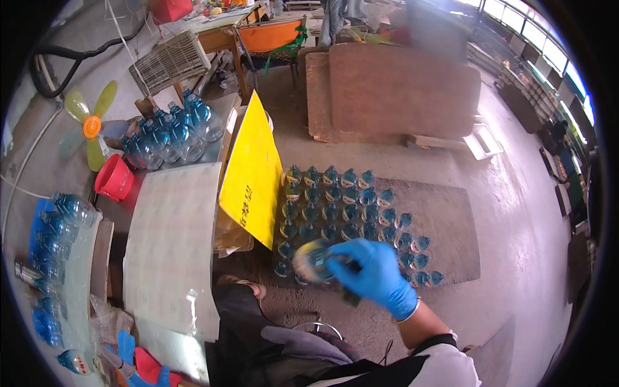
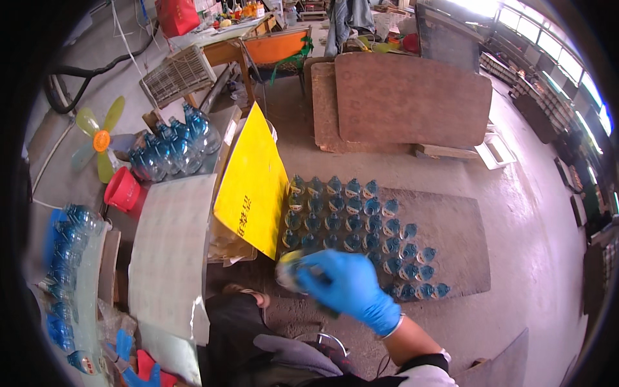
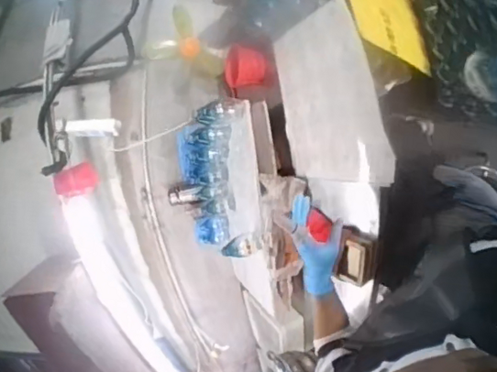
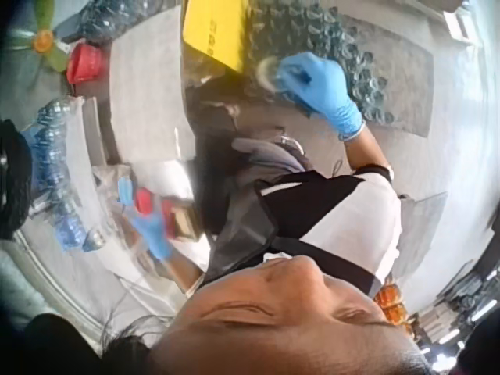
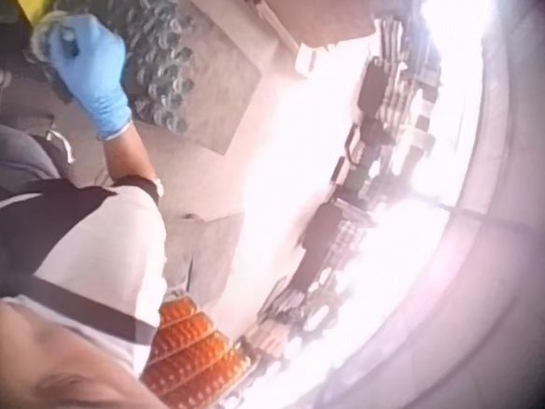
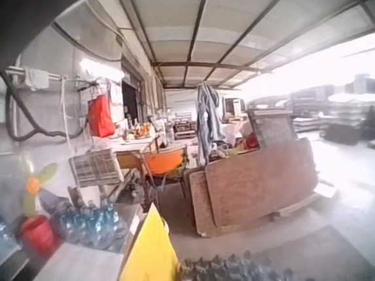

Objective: The person repeatedly picks up blue glass bottles, applies a red and white label to the front, and wipes the surface with a green cloth. The person then places the labeled bottles on the floor and retrieves new bottles from a metal pot filled with water.

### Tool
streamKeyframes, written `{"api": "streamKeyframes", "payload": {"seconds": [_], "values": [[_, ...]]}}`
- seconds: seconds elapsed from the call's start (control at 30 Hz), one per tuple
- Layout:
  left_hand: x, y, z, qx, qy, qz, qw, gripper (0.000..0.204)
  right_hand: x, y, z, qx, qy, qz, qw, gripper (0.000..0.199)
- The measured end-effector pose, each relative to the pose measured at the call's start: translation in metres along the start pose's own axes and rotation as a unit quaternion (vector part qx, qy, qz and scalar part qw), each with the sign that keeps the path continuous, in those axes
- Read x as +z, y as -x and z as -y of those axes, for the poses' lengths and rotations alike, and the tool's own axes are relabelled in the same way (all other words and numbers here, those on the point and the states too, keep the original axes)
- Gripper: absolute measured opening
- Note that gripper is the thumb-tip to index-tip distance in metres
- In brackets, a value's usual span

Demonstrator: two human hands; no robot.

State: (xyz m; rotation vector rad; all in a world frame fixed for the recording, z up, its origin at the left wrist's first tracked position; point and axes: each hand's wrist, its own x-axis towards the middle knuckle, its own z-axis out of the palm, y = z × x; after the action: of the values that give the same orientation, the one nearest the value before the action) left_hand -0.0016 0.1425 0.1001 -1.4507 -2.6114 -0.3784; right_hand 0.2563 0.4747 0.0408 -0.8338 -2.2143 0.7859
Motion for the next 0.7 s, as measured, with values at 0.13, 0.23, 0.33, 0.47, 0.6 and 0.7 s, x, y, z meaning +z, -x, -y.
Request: {"api": "streamKeyframes", "payload": {"seconds": [0.13,0.23,0.33,0.47,0.6,0.7], "values": [[0.013,-0.039,-0.017,-0.003,-0.005,0.015,1.000,0.057,-0.033,-0.009,-0.145,0.145,0.192,-0.065,0.968,0.019],[0.017,-0.015,0.030,-0.163,-0.051,0.094,0.981,0.060,-0.032,-0.037,-0.264,0.218,0.206,-0.121,0.946,0.017],[0.041,-0.077,-0.004,-0.028,0.047,0.018,0.998,0.059,-0.037,-0.071,-0.356,0.265,0.260,-0.147,0.917,0.018],[0.044,-0.090,0.016,-0.098,0.039,0.043,0.993,0.071,-0.028,-0.108,-0.472,0.314,0.291,-0.112,0.897,0.022],[0.047,-0.117,-0.004,-0.169,0.143,0.026,0.975,0.057,-0.016,-0.126,-0.554,0.340,0.331,-0.072,0.877,0.025],[0.010,-0.113,0.025,-0.096,-0.230,0.089,0.964,0.048,-0.005,-0.129,-0.598,0.347,0.337,-0.067,0.872,0.023]]}}
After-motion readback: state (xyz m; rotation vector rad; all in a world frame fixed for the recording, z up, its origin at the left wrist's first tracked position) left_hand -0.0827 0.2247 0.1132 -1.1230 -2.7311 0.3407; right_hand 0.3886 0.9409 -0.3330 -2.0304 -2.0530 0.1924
